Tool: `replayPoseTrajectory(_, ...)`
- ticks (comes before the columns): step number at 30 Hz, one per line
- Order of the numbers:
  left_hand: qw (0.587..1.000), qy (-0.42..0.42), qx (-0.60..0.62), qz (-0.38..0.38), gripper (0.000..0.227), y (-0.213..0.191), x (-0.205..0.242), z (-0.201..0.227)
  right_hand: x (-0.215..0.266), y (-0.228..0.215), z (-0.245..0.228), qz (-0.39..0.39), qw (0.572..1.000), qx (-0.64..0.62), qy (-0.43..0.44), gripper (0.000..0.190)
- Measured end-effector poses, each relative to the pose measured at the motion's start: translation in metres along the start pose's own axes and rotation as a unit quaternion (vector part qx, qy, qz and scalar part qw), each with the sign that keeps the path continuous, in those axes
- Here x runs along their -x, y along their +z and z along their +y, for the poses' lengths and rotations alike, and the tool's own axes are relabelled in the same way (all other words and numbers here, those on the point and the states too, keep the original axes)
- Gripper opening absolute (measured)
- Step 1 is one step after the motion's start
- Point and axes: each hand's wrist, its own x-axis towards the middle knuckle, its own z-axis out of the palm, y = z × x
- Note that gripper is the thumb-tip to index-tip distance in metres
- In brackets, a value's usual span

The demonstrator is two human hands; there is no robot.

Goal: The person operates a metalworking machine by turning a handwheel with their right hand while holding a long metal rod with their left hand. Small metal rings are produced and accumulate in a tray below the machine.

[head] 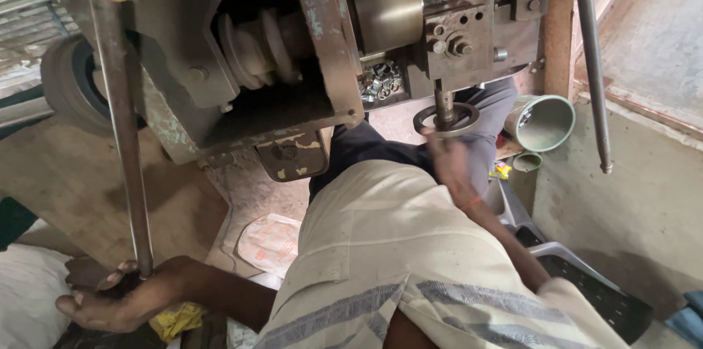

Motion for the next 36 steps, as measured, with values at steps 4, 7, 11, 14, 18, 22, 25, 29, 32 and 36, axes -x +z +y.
replayPoseTrajectory(4, 0.971, 0.119, -0.203, 0.030, 0.041, -0.009, 0.001, 0.004, -0.061, 0.015, 0.015, -0.009, 0.961, 0.167, -0.222, 0.035)
replayPoseTrajectory(7, 0.998, -0.034, -0.039, 0.030, 0.043, 0.004, 0.001, 0.007, -0.079, -0.036, 0.040, 0.003, 0.984, 0.143, -0.101, 0.032)
replayPoseTrajectory(11, 0.964, 0.185, -0.179, -0.065, 0.039, -0.008, 0.005, 0.016, -0.040, -0.070, 0.067, -0.188, 0.970, -0.145, -0.056, 0.026)
replayPoseTrajectory(14, 0.965, 0.186, -0.163, -0.086, 0.044, -0.010, 0.010, 0.016, -0.048, -0.018, 0.061, -0.248, 0.954, 0.063, -0.155, 0.025)
replayPoseTrajectory(18, 0.969, 0.176, -0.146, -0.099, 0.039, -0.020, 0.023, 0.025, -0.119, -0.024, 0.066, -0.127, 0.838, 0.278, -0.452, 0.026)
replayPoseTrajectory(22, 0.970, 0.180, -0.139, -0.082, 0.045, -0.014, 0.010, 0.030, -0.126, -0.044, 0.081, -0.090, 0.834, 0.276, -0.470, 0.029)
replayPoseTrajectory(25, 0.957, 0.212, -0.197, -0.037, 0.046, 0.001, -0.002, 0.027, -0.097, -0.005, 0.064, -0.109, 0.866, 0.225, -0.434, 0.033)
replayPoseTrajectory(29, 0.946, 0.219, -0.236, -0.040, 0.043, -0.008, -0.005, 0.019, -0.044, -0.028, 0.060, -0.236, 0.945, -0.128, -0.187, 0.037)
replayPoseTrajectory(32, 0.991, 0.088, -0.095, -0.022, 0.052, 0.000, 0.001, 0.009, -0.065, -0.064, 0.066, -0.126, 0.976, -0.166, -0.065, 0.035)
replayPoseTrajectory(36, 0.964, 0.177, -0.195, -0.035, 0.047, -0.006, 0.001, 0.015, -0.094, -0.005, 0.059, -0.010, 0.868, 0.204, -0.453, 0.024)
